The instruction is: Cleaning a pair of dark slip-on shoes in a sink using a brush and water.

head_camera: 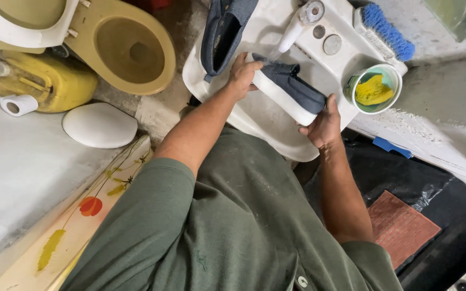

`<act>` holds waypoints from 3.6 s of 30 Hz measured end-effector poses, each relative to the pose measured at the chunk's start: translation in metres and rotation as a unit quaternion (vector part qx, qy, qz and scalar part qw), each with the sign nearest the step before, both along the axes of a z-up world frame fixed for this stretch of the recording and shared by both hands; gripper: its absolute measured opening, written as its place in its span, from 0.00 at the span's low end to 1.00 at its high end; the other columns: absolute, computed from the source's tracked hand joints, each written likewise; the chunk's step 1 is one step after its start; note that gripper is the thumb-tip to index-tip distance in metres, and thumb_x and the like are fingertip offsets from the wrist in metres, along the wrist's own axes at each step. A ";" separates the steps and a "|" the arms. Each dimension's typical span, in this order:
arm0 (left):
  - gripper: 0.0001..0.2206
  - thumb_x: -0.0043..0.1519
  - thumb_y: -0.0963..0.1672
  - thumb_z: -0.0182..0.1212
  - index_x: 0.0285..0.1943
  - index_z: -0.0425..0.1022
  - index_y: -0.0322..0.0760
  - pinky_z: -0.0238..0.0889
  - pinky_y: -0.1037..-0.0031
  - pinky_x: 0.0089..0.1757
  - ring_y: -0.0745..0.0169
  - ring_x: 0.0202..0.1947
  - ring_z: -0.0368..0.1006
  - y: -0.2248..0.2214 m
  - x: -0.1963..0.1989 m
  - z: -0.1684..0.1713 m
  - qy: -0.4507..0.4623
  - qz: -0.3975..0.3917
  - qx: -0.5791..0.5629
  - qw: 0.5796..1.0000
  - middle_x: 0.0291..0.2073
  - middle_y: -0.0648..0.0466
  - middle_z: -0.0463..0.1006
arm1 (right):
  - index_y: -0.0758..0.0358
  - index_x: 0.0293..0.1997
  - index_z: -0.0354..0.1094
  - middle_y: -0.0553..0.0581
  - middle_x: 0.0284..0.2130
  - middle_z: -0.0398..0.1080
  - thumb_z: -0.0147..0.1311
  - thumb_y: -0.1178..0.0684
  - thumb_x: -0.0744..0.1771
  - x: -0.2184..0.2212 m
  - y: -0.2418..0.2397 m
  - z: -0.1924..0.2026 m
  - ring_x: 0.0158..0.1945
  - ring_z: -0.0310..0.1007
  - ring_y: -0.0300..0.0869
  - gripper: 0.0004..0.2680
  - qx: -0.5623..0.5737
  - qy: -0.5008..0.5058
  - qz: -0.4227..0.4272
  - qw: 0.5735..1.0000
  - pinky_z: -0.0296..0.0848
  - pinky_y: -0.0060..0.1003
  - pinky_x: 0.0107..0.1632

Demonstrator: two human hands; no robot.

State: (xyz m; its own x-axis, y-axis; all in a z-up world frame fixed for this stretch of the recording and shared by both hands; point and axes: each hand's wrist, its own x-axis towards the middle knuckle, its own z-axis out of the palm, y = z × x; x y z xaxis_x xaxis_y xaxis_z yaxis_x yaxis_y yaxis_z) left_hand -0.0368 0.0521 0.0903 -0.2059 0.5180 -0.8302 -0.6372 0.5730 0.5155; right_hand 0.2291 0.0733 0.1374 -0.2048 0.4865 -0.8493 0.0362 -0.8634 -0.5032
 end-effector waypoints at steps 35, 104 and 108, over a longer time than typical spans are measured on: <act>0.36 0.55 0.48 0.56 0.77 0.56 0.47 0.77 0.63 0.45 0.48 0.62 0.69 -0.018 -0.008 -0.003 0.045 0.011 -0.057 0.997 0.74 0.51 0.59 | 0.64 0.49 0.70 0.51 0.42 0.73 0.65 0.54 0.65 -0.056 0.018 0.028 0.34 0.71 0.35 0.11 0.313 -0.131 0.201 0.919 0.80 0.25 0.29; 0.42 0.46 0.38 0.80 0.68 0.57 0.42 0.73 0.46 0.53 0.30 0.64 0.64 -0.090 0.041 0.070 0.340 -0.098 0.155 0.923 0.63 0.39 0.65 | 0.67 0.33 0.71 0.62 0.28 0.70 0.58 0.57 0.57 -0.025 0.025 -0.154 0.36 0.72 0.57 0.07 -0.040 0.137 -0.259 0.955 0.72 0.60 0.49; 0.39 0.46 0.37 0.81 0.63 0.57 0.37 0.72 0.52 0.51 0.33 0.59 0.66 -0.101 0.044 0.075 0.464 -0.148 0.256 0.835 0.60 0.41 0.62 | 0.61 0.38 0.69 0.56 0.22 0.63 0.49 0.58 0.66 -0.042 0.040 -0.182 0.25 0.64 0.43 0.03 0.000 0.097 -0.241 0.966 0.64 0.38 0.32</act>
State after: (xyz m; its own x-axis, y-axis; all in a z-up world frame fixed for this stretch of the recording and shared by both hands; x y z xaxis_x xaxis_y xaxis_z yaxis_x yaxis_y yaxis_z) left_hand 0.0068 -0.0485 0.1653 -0.4375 0.8984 -0.0382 0.3039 0.1878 0.9340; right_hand 0.1867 0.1137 -0.0450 -0.1100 0.5648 -0.8179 -0.4645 -0.7567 -0.4601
